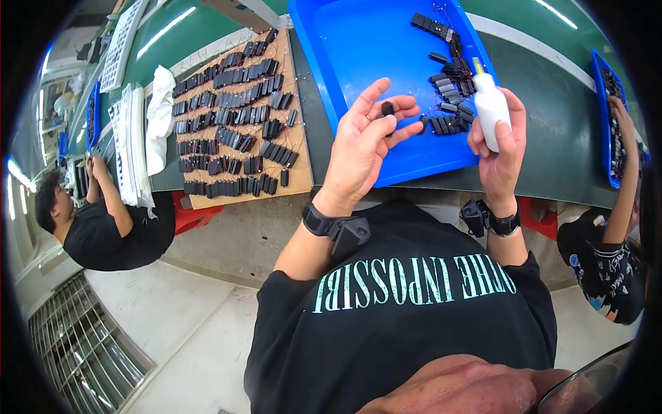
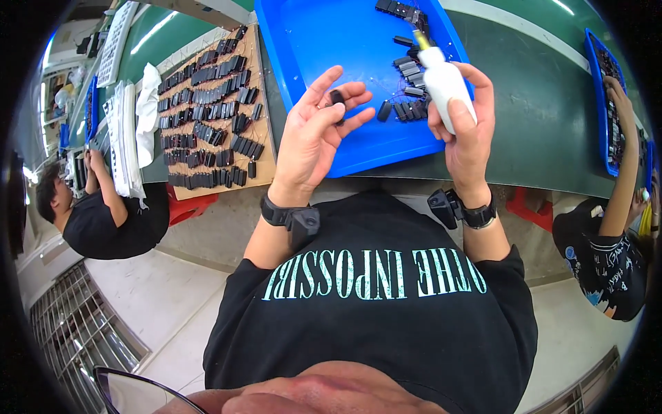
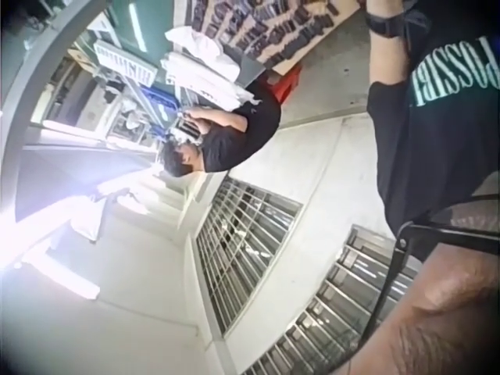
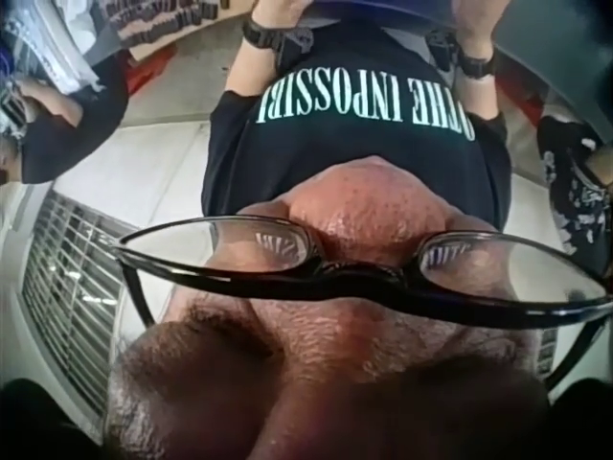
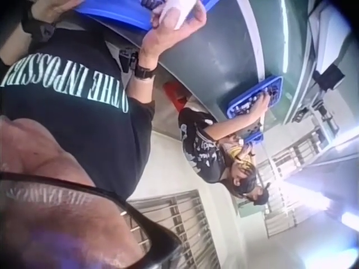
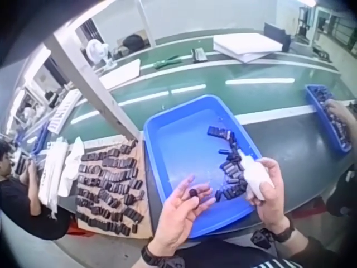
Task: The person picks up a black component from a blue tray, applies liquid from a squeeze bottle to it, and places it onto a cardboard sheet. This process is repeated for several components throughout the video.
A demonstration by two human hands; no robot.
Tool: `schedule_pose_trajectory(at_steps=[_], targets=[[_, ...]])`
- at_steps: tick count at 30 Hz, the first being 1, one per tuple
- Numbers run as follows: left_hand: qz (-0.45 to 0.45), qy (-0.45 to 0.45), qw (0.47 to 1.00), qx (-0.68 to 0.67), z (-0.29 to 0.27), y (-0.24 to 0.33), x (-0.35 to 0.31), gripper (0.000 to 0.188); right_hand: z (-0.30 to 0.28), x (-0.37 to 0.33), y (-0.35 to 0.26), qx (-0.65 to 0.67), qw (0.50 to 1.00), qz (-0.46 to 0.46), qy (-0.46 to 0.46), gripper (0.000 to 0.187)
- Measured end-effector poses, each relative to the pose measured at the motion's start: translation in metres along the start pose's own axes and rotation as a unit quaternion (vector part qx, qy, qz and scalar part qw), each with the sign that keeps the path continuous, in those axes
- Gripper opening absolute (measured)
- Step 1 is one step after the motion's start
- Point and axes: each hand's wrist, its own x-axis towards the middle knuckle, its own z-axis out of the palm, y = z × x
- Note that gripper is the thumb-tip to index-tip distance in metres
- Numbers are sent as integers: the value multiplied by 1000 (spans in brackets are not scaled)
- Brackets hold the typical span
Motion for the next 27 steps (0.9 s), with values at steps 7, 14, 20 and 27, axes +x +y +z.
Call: schedule_pose_trajectory(at_steps=[7, 14, 20, 27], targets=[[40, -3, 992, 116, -7, -9, -3, 58, 6, 19, 10, 228, 972, 59, -19, 43], [48, 12, 981, 189, -3, 0, -5, 47, 21, 23, 13, 102, 994, -45, -7, 43], [-39, 91, 991, 90, -2, 2, -7, 17, 30, 29, 42, 285, 957, 44, -5, 47], [-219, -105, 906, 346, -1, -3, -8, 13, 48, 15, -5, 40, 970, -10, -239, 24]])
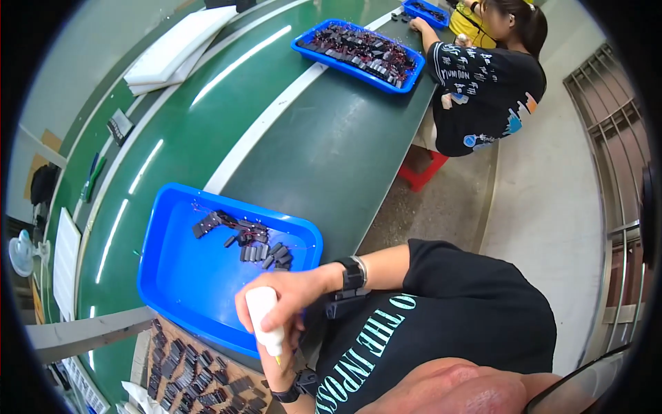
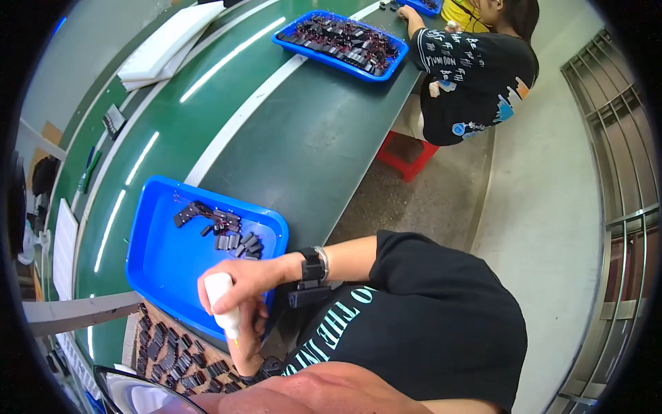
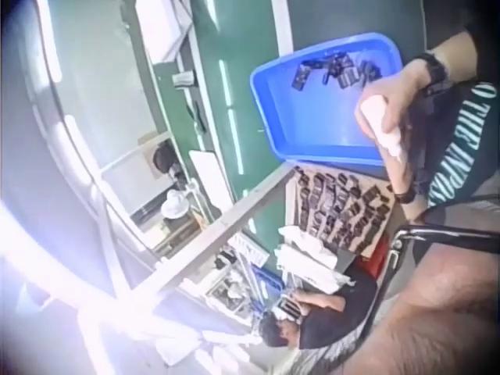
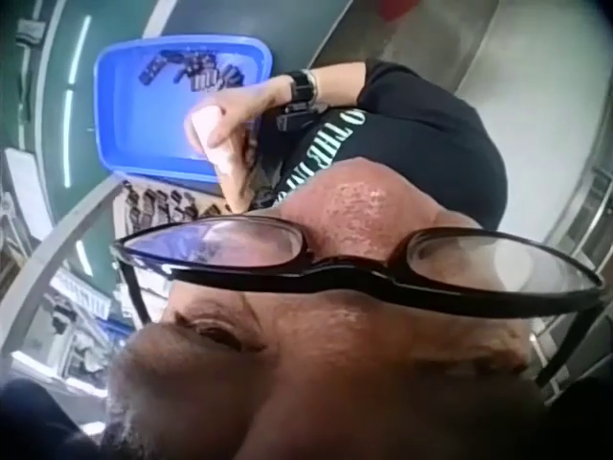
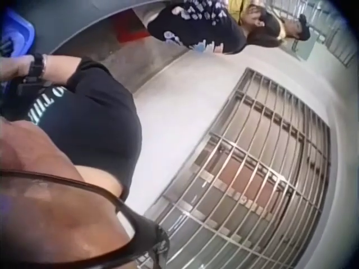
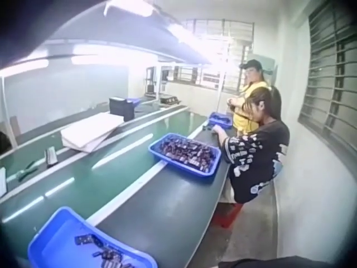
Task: The person picks up a black component from a blue tray, applies liquid from a squeeze bottle to it, and places it onto a cardboard sheet. This process is repeated for several components throughout the video.
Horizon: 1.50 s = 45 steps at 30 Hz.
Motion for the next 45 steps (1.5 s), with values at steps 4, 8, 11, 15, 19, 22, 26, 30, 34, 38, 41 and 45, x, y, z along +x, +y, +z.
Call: schedule_pose_trajectory(at_steps=[4, 8, 11, 15, 19, 22, 26, 30, 34, 38, 41, 45], targets=[[36, 31, 998, 39, 1, 0, 1, 12, 14, 3, -6, -51, 999, 0, 2, 22], [47, -8, 998, -44, 6, 13, -1, 13, 13, 13, -1, 77, 983, -24, 165, 26], [71, 9, 995, -67, 5, 11, 2, 14, 6, 17, -1, 173, 972, 36, 157, 27], [123, 80, 978, -146, 9, 21, 1, 21, -11, 6, -13, 143, 971, 11, 190, 35], [174, 72, 959, -211, 3, 24, 0, 28, -21, -4, -1, 179, 961, -60, 203, 27], [177, 41, 965, -188, -1, 15, -1, 31, -9, -12, 1, 44, 997, -45, 35, 26], [137, 6, 986, -93, 4, 7, -2, 28, 6, -7, -17, -31, 1000, 3, 6, 25], [88, 11, 996, -24, 12, 12, -1, 22, 5, -1, -8, 37, 995, -18, 89, 26], [79, 78, 991, 72, 14, 1, -4, 21, 9, 3, -8, 48, 992, -13, 113, 27], [162, 142, 966, 142, 13, -14, -3, 19, 15, 3, -11, 5, 994, -10, 106, 27], [200, 138, 951, 192, 10, -18, -3, 17, 16, 8, -8, 12, 992, -22, 120, 26], [175, 160, 970, 58, 9, -5, -4, 21, 5, 16, -3, -45, 971, -91, 216, 25]])
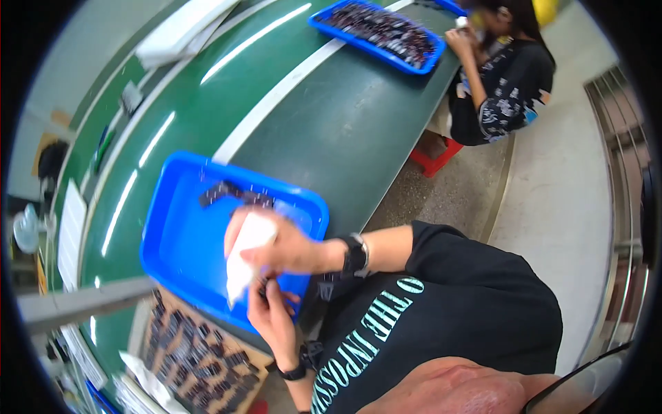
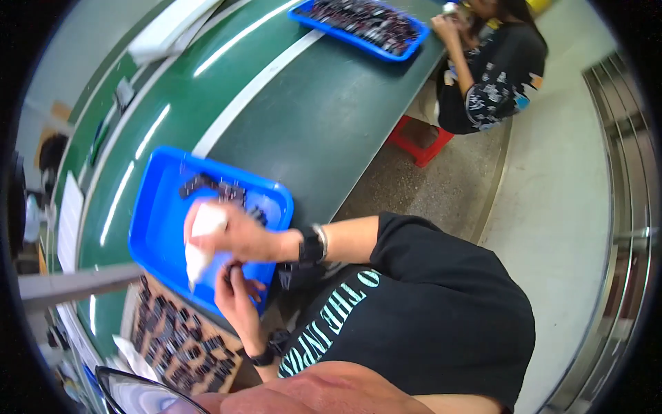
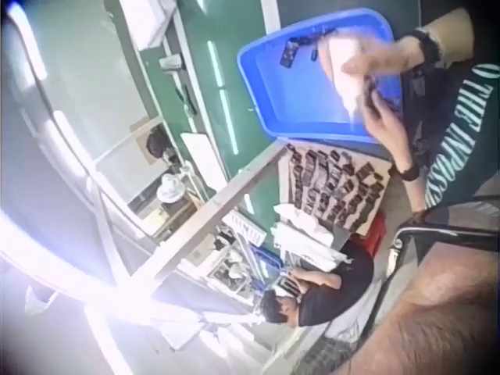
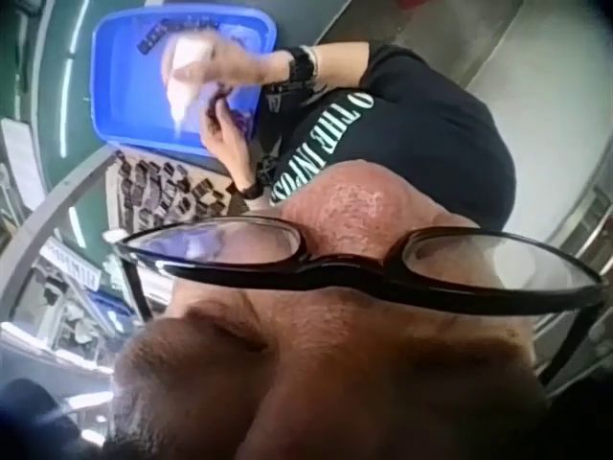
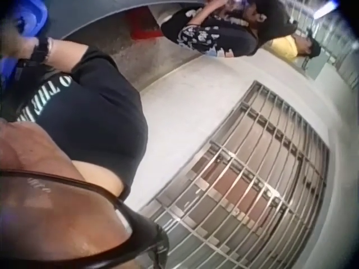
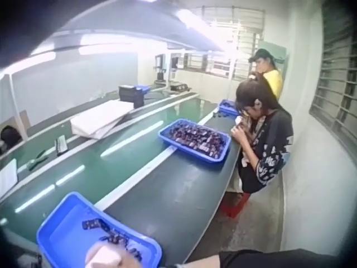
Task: The person picks up a black component from a blue tray, applies liquid from a squeeze bottle to it, and places it onto a cardboard sheet. This process is repeated for several components throughout the video.
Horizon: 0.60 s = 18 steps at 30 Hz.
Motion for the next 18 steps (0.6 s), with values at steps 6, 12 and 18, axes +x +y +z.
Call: schedule_pose_trajectory(at_steps=[6, 12, 18], targets=[[-64, 9, 974, -215, -12, 9, 26, 33, -41, -11, 13, -90, 982, -120, 117, 66], [-12, 30, 978, -204, -15, -2, 24, 30, -29, -5, 39, 6, 987, -86, 137, 51], [7, 53, 977, -205, -11, -3, 24, 29, -19, -4, 39, -88, 977, -182, 70, 48]])
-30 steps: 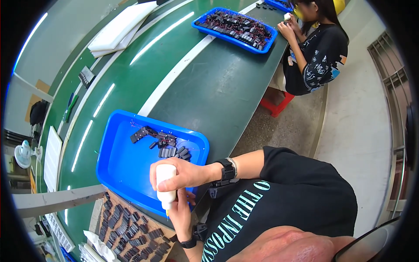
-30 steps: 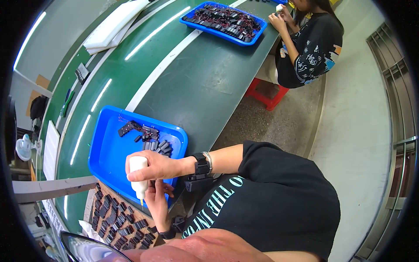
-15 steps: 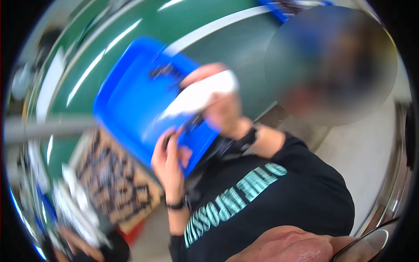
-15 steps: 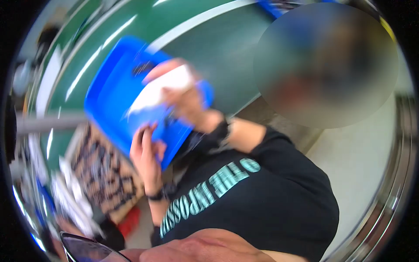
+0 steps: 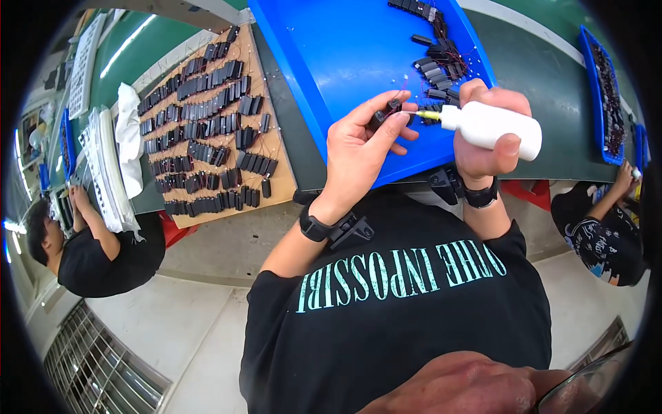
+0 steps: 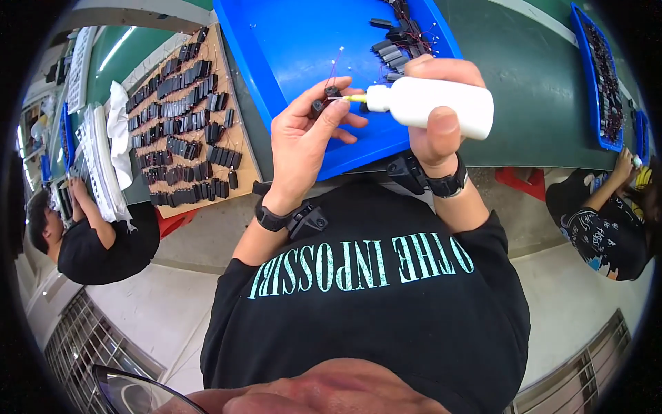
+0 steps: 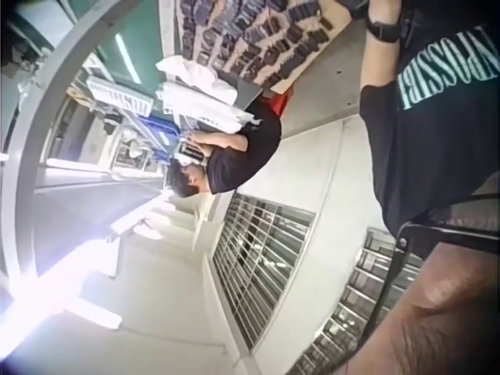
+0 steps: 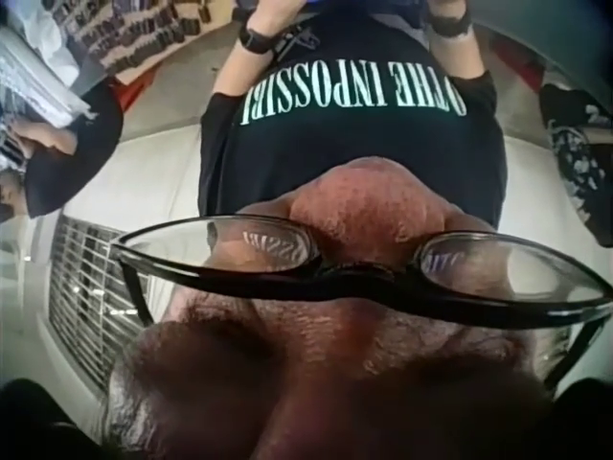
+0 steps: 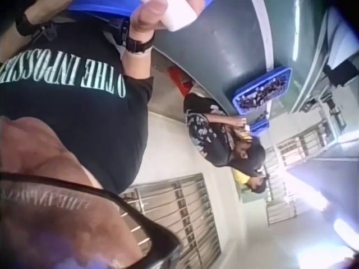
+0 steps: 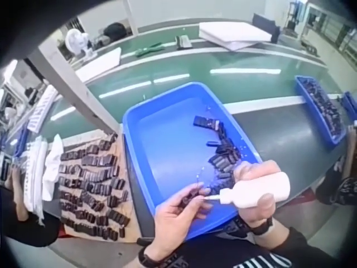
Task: The person picks up a black component from a blue tray, applies liquid from a squeeze bottle to it, and places it onto a cardboard sheet. This process is repeated for several components throughout the video.
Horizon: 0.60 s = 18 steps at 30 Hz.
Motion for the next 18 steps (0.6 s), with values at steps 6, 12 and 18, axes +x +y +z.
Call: schedule_pose_trajectory(at_steps=[6, 12, 18], targets=[[12, -18, 999, 25, -1, 0, 0, 31, -2, 1, -8, -40, 999, -35, -14, 50], [14, 6, 998, 59, -2, -1, -3, 31, -1, 6, -15, -51, 996, -46, -49, 46], [16, 6, 1000, 14, -2, 1, -4, 27, 1, 9, -3, -27, 998, -46, 19, 43]])
